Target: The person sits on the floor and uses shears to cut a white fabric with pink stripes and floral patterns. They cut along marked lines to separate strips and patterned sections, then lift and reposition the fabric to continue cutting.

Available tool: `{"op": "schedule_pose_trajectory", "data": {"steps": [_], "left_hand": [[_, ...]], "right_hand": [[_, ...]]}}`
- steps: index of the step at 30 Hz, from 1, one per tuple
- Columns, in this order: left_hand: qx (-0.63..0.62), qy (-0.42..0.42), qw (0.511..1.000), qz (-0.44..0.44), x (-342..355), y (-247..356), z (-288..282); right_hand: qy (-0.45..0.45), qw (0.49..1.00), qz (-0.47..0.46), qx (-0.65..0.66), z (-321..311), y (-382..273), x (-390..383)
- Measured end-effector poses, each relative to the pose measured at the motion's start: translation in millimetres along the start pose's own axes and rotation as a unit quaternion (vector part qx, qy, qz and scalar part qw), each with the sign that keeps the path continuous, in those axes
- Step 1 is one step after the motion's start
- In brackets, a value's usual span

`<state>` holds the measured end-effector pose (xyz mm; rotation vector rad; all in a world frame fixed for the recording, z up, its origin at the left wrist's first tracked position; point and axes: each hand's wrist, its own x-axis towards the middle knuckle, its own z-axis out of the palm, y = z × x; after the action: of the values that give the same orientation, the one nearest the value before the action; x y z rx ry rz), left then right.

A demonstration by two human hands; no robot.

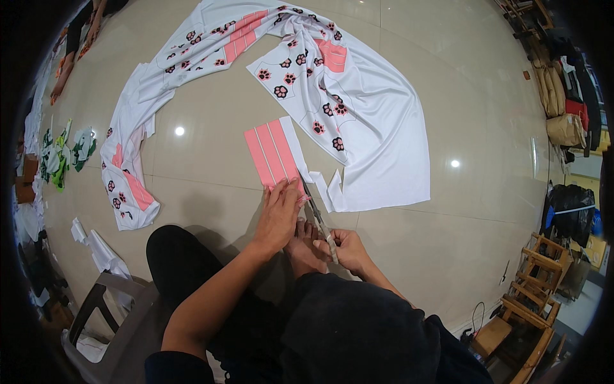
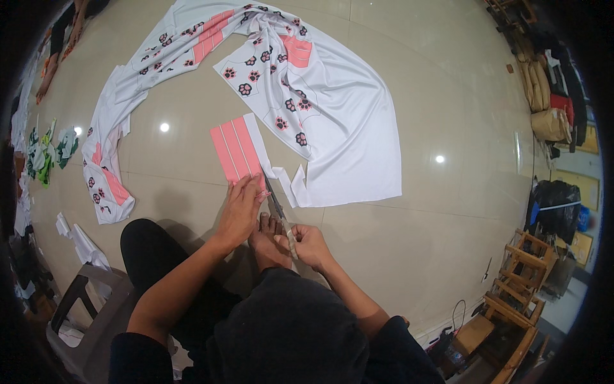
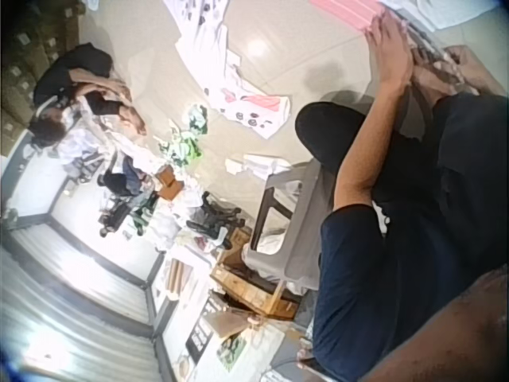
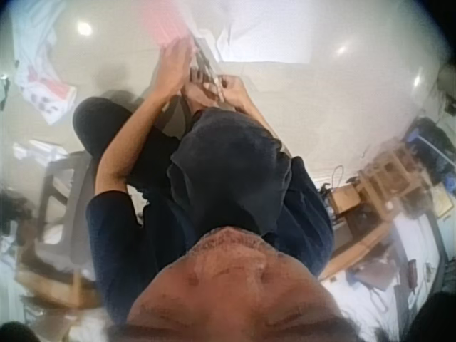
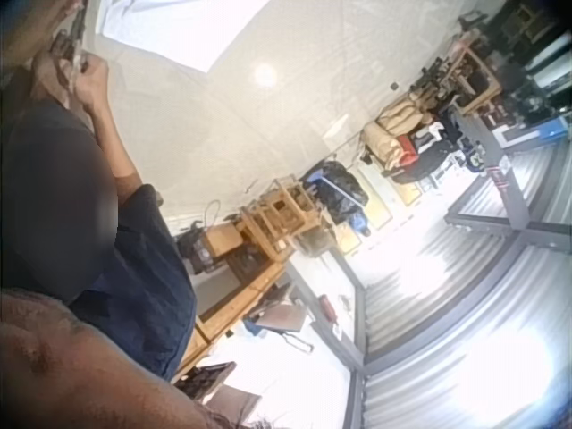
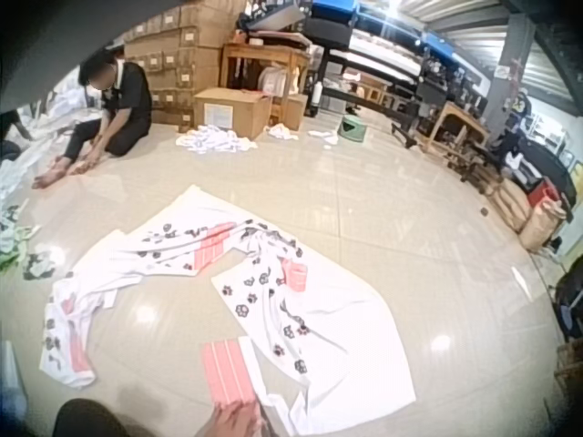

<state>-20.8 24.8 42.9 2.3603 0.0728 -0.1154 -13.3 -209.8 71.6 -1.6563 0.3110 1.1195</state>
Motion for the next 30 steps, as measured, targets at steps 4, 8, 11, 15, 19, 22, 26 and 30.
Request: {"op": "schedule_pose_trajectory", "data": {"steps": [4,8,11,15,19,22,26,30], "left_hand": [[-0.014,-0.006,1.0,-0.006,1,3,-3],[-0.009,-0.003,1.0,0.002,-1,1,-3],[-0.018,-0.006,1.0,0.004,-1,-1,-2],[-0.023,-0.004,1.0,0.007,0,-1,-1],[-0.025,0.001,1.0,0.019,-2,-4,-1],[-0.046,-0.001,0.999,0.014,-2,-2,-3],[-0.054,0.001,0.999,0.011,-2,0,-6],[-0.052,0.01,0.998,0.017,-2,0,-6]], "right_hand": [[-0.003,1.0,0.007,-0.002,-1,-1,-2],[-0.011,1.0,0.016,0.002,1,-10,-5],[0.012,1.0,0.01,-0.012,5,-15,-2],[0.013,0.999,0.007,-0.037,1,-5,14],[0.009,0.999,0.004,-0.046,1,-4,22],[0.01,0.999,0.006,-0.033,4,-9,21],[0.008,1.0,0.008,-0.013,5,-13,19],[-0.003,1.0,0.019,0.014,5,-18,15]]}}
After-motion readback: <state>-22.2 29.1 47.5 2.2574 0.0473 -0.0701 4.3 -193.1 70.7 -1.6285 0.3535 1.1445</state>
